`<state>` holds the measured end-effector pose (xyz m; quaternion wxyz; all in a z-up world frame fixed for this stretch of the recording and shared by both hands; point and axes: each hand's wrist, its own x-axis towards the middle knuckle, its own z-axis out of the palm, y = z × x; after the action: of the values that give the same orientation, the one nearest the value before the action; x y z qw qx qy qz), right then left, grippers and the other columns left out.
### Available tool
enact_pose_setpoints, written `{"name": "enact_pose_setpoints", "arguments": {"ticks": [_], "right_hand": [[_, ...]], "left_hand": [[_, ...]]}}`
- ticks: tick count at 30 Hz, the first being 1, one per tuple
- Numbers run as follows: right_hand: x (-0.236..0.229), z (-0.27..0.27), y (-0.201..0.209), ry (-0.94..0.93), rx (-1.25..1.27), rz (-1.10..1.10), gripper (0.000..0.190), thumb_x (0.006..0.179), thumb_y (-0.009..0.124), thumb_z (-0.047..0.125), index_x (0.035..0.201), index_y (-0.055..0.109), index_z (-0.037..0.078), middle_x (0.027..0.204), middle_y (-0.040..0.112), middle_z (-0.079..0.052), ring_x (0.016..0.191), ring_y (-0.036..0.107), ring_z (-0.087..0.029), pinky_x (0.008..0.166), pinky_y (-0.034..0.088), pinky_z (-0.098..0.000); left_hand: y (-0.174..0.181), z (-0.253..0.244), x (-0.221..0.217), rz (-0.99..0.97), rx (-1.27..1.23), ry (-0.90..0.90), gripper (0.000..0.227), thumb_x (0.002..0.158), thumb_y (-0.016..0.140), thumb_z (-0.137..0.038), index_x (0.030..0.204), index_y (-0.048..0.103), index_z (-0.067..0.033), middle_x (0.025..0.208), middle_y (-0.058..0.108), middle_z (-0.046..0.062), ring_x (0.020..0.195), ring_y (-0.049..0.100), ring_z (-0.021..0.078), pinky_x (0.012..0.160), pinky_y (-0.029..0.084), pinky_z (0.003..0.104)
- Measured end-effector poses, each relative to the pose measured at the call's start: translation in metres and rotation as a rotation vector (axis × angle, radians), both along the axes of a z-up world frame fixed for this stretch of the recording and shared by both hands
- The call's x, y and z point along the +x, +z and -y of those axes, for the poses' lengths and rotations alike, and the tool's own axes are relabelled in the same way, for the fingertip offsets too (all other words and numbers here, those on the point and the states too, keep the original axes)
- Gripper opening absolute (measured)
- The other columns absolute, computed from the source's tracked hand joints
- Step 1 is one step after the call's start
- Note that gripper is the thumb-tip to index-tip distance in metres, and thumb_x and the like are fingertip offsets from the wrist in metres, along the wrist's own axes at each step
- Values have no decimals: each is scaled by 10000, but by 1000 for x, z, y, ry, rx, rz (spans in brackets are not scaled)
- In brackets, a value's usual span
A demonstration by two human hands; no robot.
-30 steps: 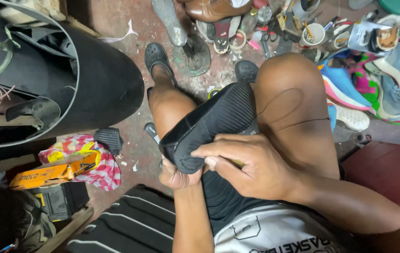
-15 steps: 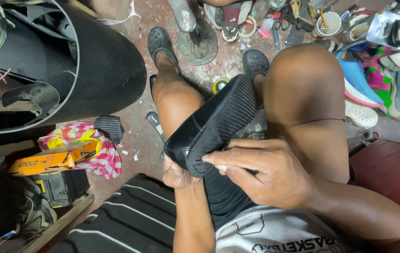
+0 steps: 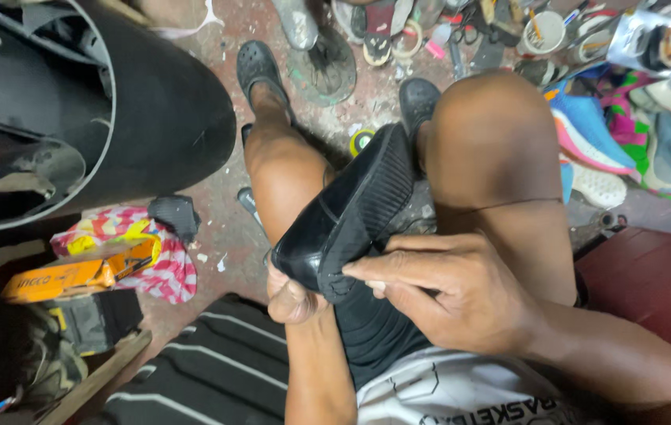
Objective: The person sits on the floor and sews a black shoe using a needle and thread. They repeatedly pass the needle through the shoe's sole and upper, pulling the thread tight to secure the seam.
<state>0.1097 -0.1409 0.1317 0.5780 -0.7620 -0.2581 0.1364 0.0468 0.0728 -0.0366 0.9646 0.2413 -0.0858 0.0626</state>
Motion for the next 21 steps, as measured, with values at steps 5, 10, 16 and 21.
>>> {"name": "enact_pose_setpoints", "arguments": {"ticks": [5, 10, 16, 21], "right_hand": [[3, 9, 4, 14, -40, -42, 302, 911, 649, -17, 1192, 739, 48, 802, 700, -72, 676, 711, -159, 597, 563, -278], [14, 39, 3, 60, -213, -30, 316, 890, 657, 9, 1177, 758, 94, 823, 741, -64, 731, 734, -201, 647, 573, -333], [21, 67, -4, 111, -257, 17, 320, 859, 673, 32, 1157, 754, 117, 1077, 784, -96, 994, 767, -275, 829, 611, -359], [20, 76, -9, 182, -320, 10, 321, 846, 683, 40, 1142, 760, 138, 1065, 780, -82, 933, 760, -293, 784, 610, -370]], "left_hand": [[8, 4, 5, 24, 68, -51, 369, 943, 719, -135, 1188, 672, 136, 1239, 699, 290, 1155, 694, 359, 1080, 501, 472], [36, 16, 10, -53, 535, 17, 428, 944, 761, -304, 1127, 698, 78, 1193, 685, 177, 1084, 644, 264, 1000, 484, 362], [67, 26, 12, -23, 897, -40, 331, 932, 773, -313, 996, 727, 8, 1068, 685, 116, 1000, 593, 220, 904, 467, 323], [69, 42, -6, -173, 963, -78, 283, 896, 806, -249, 966, 676, -7, 998, 643, 75, 880, 605, 164, 791, 494, 279]]}}
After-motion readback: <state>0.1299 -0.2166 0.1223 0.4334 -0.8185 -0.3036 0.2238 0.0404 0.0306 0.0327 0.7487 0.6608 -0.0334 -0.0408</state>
